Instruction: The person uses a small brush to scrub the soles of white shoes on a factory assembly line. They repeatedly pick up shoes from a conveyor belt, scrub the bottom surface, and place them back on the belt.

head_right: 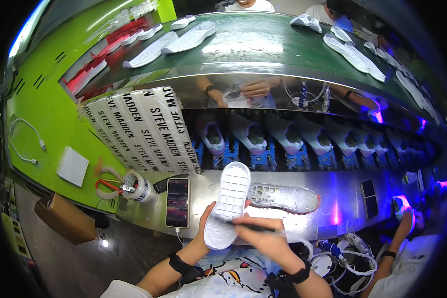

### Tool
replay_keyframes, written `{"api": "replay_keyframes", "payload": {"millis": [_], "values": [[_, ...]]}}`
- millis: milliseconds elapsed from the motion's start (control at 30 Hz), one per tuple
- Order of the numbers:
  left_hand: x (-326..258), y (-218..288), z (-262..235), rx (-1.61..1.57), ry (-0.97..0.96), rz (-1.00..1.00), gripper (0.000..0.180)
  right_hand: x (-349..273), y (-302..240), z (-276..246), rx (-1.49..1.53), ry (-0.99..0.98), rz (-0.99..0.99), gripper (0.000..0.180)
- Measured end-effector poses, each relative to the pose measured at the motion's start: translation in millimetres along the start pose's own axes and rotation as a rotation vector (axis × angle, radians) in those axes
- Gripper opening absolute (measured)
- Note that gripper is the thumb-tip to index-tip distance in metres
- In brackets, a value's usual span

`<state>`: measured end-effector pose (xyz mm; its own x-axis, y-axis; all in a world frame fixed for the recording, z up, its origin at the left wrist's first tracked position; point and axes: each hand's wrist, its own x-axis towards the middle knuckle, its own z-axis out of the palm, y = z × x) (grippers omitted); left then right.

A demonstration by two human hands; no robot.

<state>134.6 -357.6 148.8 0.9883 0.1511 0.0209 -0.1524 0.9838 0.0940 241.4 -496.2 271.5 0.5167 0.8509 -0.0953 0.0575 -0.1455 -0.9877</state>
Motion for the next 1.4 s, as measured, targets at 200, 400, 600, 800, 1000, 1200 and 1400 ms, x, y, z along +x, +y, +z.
{"api": "replay_keyframes", "payload": {"millis": [200,400,600,800,1000,1200,1400], "values": [[14.2,-4.3,0.4,-0.292,-0.008,0.038,0.061,-3.7,20.5,38.8,-0.423,-0.008,-0.576,0.025],[12.3,4.0,18.1,-0.09,0.092,0.11,0.072,-0.2,11.9,31.5,-0.248,-0.024,-0.462,0.018],[17.5,22.7,15.3,0.083,-0.036,0.017,0.072,-1.8,1.4,28.6,0.238,-0.033,0.011,0.02],[24.9,36.9,23.6,0.205,0.048,-0.169,0.074,-2.6,0.8,-0.1,0.285,-0.295,0.158,0.018],[35.1,46.8,40.0,0.11,0.01,-0.453,0.051,-2.1,-16.1,-14.8,-0.194,-0.406,-0.183,0.012],[50.5,44.7,53.6,0.428,0.3,-0.648,0.038,-8.5,-16.5,-16.0,-0.433,-0.45,-0.507,0.014],[30.0,45.5,81.8,1.058,0.134,-0.366,0.029,-7.0,-13.1,-25.4,-0.306,-0.391,-0.457,0.016]]}}
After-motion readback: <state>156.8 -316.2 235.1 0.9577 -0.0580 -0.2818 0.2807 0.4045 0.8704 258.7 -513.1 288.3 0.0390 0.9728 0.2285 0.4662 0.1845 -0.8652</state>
